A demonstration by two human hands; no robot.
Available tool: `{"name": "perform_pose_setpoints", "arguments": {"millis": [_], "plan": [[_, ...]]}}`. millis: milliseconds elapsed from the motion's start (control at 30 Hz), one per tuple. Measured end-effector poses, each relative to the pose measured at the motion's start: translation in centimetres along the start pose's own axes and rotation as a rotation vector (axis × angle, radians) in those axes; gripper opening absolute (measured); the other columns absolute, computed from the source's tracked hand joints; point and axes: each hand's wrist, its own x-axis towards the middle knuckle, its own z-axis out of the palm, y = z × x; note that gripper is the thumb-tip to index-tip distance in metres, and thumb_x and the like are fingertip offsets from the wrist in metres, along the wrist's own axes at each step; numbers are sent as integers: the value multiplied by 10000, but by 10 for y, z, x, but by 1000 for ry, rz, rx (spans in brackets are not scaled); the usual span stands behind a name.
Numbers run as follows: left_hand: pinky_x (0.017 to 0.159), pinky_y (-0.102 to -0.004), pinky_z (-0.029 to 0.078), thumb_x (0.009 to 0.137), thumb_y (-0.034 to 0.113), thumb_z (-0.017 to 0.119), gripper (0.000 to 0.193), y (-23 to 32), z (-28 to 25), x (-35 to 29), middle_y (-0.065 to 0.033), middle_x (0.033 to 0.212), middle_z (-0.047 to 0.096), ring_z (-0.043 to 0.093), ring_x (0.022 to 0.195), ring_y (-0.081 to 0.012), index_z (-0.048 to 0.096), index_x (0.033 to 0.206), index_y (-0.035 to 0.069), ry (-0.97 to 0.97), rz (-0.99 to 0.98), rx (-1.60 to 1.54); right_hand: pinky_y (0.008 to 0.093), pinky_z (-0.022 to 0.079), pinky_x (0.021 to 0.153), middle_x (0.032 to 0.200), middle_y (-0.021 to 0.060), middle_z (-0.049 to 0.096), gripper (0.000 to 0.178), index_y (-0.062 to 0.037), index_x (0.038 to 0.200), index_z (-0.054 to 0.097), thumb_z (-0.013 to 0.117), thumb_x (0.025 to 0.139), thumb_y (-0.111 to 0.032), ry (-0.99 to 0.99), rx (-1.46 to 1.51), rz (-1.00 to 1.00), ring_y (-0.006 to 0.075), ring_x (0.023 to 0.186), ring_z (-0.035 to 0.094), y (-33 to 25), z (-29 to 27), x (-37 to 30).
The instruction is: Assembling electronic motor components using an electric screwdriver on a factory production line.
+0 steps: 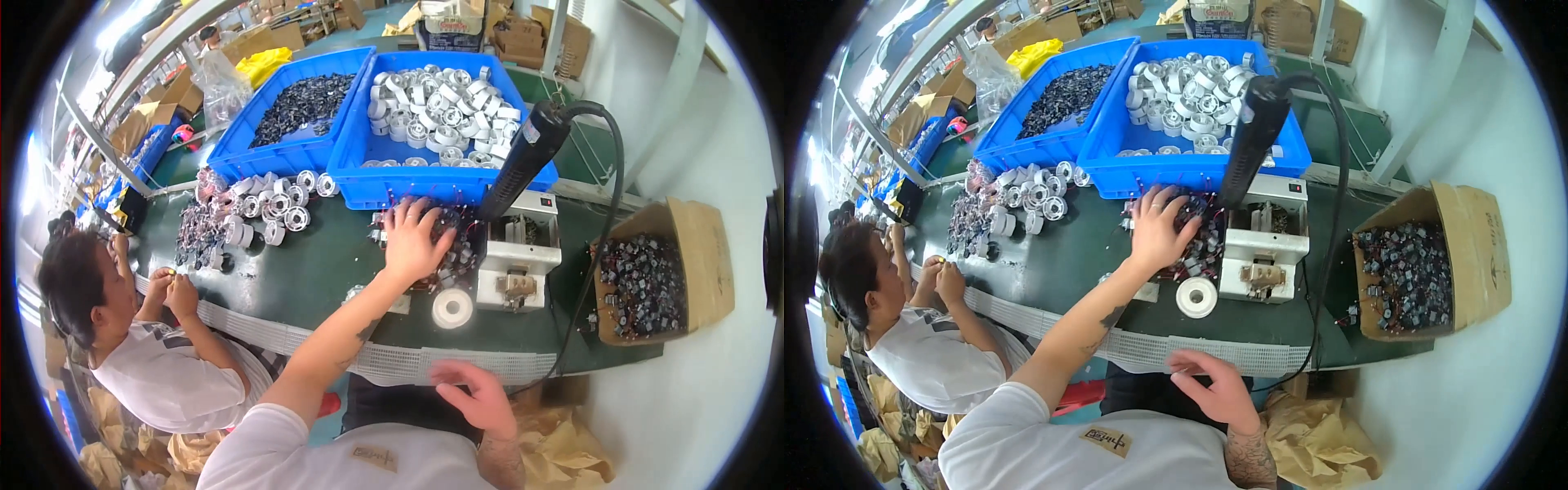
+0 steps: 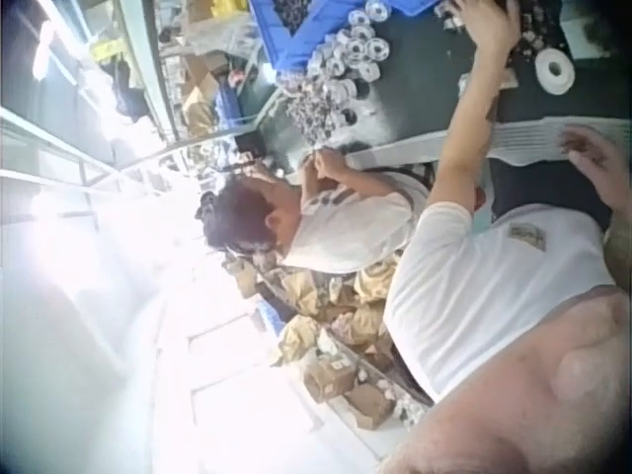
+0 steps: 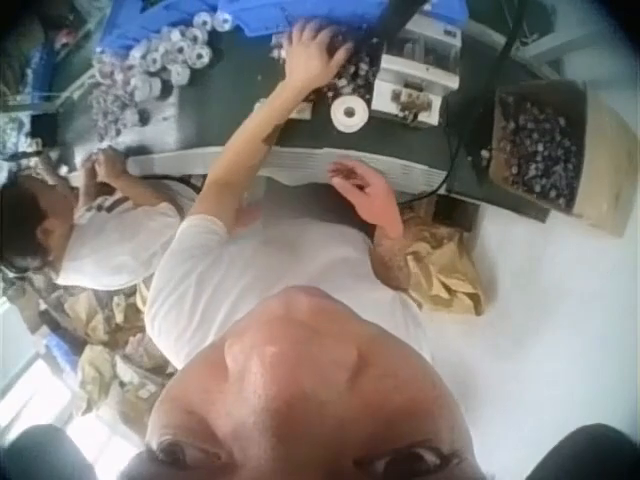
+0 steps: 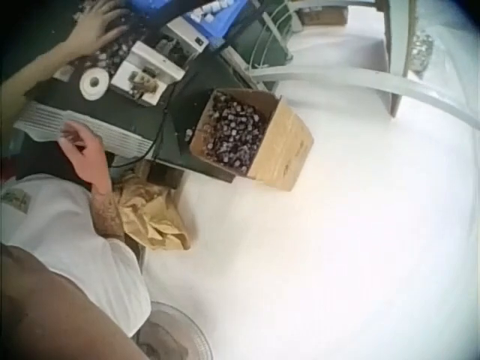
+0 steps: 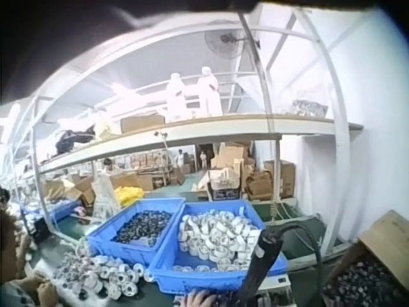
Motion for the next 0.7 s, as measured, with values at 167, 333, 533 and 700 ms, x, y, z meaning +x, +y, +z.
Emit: {"name": "perform_pose_setpoints", "arguments": {"millis": [167,333,533,700], "plan": [[986,-541,326,819,410,654,419,-1,9,13,-135,1181,576,454,1188,-340,654,1052,62,37,-82,4,272,518,815,1054,102,686,363,10,1201,595,672,856,-71,-207,-59,85,148,910,658,8,34,-31],[990,-565,321,833,445,628,483,1,13,13,-148,1213,564,440,1215,-342,611,1106,47,-40,-104,-71,300,516,842,1040,129,684,355,20,1200,587,659,856,-29,2,-53,121,185,947,657,-6,19,-71],[899,-441,433,835,172,671,307,38,-69,12,-211,1049,632,575,1007,-360,616,1067,-20,136,-22,-390,368,530,769,1061,162,647,230,33,1136,556,535,937,-79,732,476,-317,248,926,635,-32,-40,-78],[651,-279,474,831,-7,610,110,159,-129,15,-90,816,653,593,692,-142,646,935,-14,-62,419,-982,387,528,767,1011,151,662,264,22,1155,555,541,939,-129,1300,540,-495,257,959,622,-21,-103,-19]]}}
